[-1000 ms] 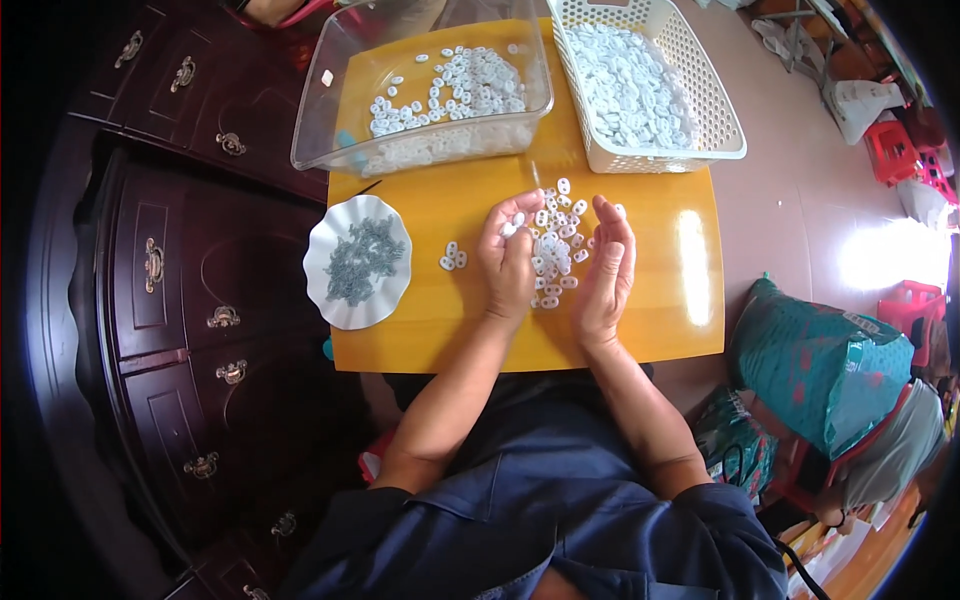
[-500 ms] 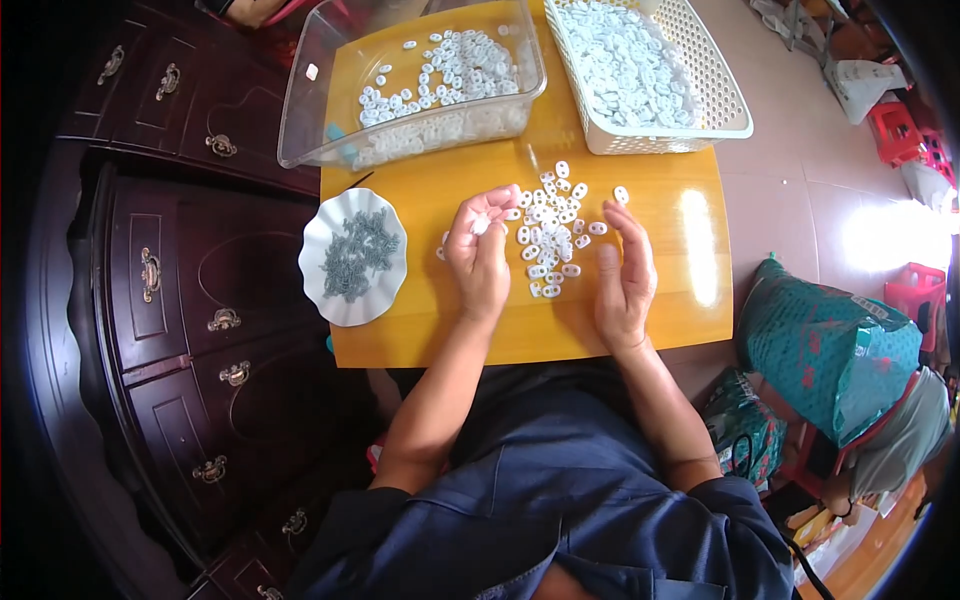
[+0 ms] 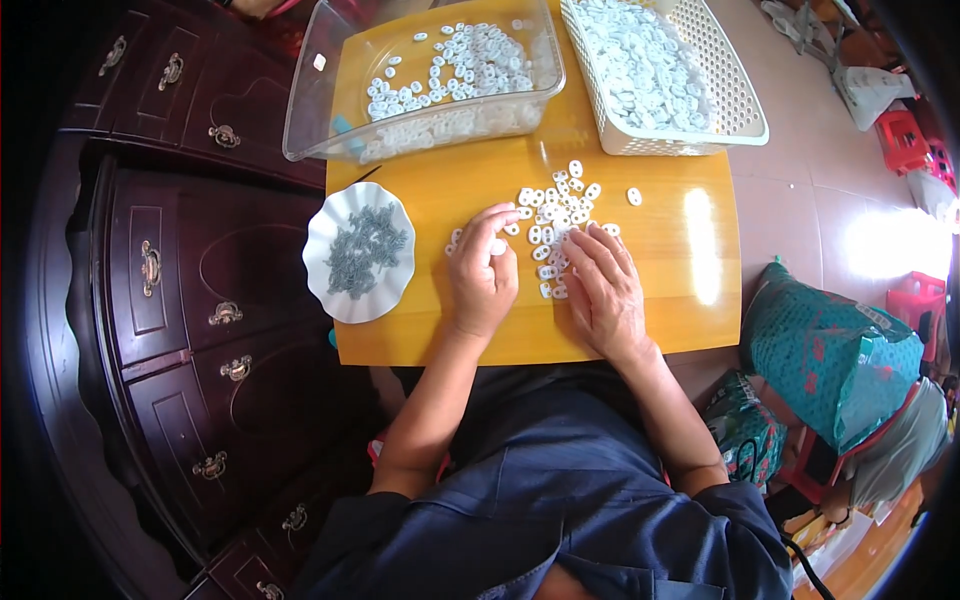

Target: Assembling small plastic and metal components at a table.

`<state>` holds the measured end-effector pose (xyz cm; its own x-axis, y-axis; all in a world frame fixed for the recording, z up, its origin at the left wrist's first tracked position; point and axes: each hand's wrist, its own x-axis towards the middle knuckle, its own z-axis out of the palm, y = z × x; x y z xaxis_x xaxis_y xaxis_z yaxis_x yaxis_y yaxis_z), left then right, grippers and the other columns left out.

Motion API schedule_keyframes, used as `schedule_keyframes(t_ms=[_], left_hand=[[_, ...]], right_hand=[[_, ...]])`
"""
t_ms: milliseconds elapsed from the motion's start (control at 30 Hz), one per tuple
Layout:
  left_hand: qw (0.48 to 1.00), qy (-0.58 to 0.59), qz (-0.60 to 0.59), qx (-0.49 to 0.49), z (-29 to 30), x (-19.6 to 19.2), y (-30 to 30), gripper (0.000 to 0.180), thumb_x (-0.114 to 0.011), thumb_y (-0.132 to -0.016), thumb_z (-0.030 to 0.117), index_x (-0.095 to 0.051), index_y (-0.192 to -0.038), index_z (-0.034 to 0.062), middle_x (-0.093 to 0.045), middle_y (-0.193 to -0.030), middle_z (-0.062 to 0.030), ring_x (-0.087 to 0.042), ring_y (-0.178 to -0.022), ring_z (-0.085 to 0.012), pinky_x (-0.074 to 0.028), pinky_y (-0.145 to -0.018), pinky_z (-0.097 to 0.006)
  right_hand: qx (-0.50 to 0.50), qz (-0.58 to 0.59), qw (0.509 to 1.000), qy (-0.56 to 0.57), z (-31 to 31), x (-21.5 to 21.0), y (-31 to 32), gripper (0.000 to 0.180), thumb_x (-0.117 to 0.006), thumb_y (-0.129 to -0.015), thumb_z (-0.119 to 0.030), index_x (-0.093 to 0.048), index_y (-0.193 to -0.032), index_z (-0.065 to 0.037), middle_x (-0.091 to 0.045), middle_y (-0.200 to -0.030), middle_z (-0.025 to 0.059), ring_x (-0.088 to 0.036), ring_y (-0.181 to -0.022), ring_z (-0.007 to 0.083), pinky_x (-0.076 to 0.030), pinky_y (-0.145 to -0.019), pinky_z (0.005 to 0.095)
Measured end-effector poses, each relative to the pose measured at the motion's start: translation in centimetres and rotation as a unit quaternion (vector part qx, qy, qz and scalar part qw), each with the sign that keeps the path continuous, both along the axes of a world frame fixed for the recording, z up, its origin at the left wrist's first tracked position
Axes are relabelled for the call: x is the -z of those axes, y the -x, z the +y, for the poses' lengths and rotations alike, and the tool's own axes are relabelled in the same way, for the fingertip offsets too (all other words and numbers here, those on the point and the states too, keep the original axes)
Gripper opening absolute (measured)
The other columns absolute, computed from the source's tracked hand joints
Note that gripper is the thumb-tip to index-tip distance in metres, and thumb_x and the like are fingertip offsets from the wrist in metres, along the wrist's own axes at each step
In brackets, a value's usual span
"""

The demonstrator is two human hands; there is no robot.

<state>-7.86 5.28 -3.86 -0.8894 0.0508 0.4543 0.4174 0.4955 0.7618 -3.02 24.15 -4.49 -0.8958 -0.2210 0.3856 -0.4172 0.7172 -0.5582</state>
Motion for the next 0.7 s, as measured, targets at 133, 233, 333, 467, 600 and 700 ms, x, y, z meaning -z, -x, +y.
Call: schedule_keyframes(t_ms=[133, 233, 333, 467, 600, 700], left_hand=[[0.999, 0.05, 0.019, 0.006, 0.3, -0.2, 0.0, 0.033, -0.053, -0.082, -0.006, -0.066, -0.111, 0.0022, -0.07, -0.116, -0.016, -0.068, -0.105, -0.0333, -0.053, -0.092, -0.038], [0.998, 0.051, 0.022, 0.005, 0.3, -0.1, 0.1, 0.033, -0.054, -0.082, -0.006, -0.066, -0.111, 0.0023, -0.069, -0.116, -0.0159, -0.067, -0.106, -0.0335, -0.053, -0.092, -0.039], [0.998, 0.052, 0.022, 0.003, 0.4, -0.1, 0.1, 0.033, -0.054, -0.082, -0.006, -0.066, -0.112, 0.0024, -0.069, -0.117, -0.0158, -0.067, -0.106, -0.0335, -0.052, -0.093, -0.04], [0.998, 0.064, 0.028, -0.002, 0.4, 0.2, 0.1, 0.032, -0.054, -0.082, -0.006, -0.066, -0.112, 0.0022, -0.069, -0.116, -0.0155, -0.066, -0.106, -0.0337, -0.052, -0.093, -0.039], [0.997, 0.066, 0.03, -0.004, 0.4, 0.0, 0.0, 0.032, -0.055, -0.082, -0.006, -0.066, -0.111, 0.0018, -0.069, -0.116, -0.0154, -0.066, -0.106, -0.0333, -0.052, -0.093, -0.039], [0.999, 0.045, 0.022, -0.005, 0.2, 0.2, 0.0, 0.031, -0.055, -0.082, -0.006, -0.066, -0.11, 0.0014, -0.069, -0.116, -0.0154, -0.067, -0.106, -0.0332, -0.053, -0.092, -0.039]], right_hand=[[-0.008, -0.008, 1.0, -0.008, -0.1, 0.1, 0.1, 0.042, -0.066, -0.086, -0.005, -0.06, -0.128, -0.005, -0.057, -0.135, 0.0137, -0.05, -0.13, 0.0357, -0.039, -0.111, 0.0499], [-0.011, 0.0, 1.0, -0.017, -0.2, 0.1, 0.1, 0.042, -0.066, -0.086, -0.006, -0.06, -0.128, -0.005, -0.057, -0.135, 0.0132, -0.05, -0.131, 0.0342, -0.04, -0.111, 0.0492], [-0.013, -0.003, 0.999, -0.029, -0.2, -0.2, 0.1, 0.042, -0.066, -0.086, -0.007, -0.06, -0.128, -0.006, -0.057, -0.135, 0.0123, -0.051, -0.13, 0.0334, -0.04, -0.111, 0.0488], [0.004, -0.007, 0.999, -0.034, -0.1, -0.2, -0.2, 0.041, -0.066, -0.086, -0.008, -0.061, -0.126, -0.006, -0.057, -0.135, 0.0116, -0.051, -0.13, 0.033, -0.04, -0.11, 0.0486], [0.014, -0.013, 1.0, -0.018, 0.4, -0.2, -0.6, 0.04, -0.067, -0.085, -0.009, -0.061, -0.125, -0.006, -0.057, -0.135, 0.0117, -0.051, -0.129, 0.0337, -0.041, -0.109, 0.0484], [0.021, -0.013, 1.0, -0.014, 0.9, -0.2, -0.7, 0.041, -0.068, -0.085, -0.009, -0.061, -0.125, -0.006, -0.057, -0.134, 0.0127, -0.051, -0.129, 0.0349, -0.041, -0.108, 0.0487]])
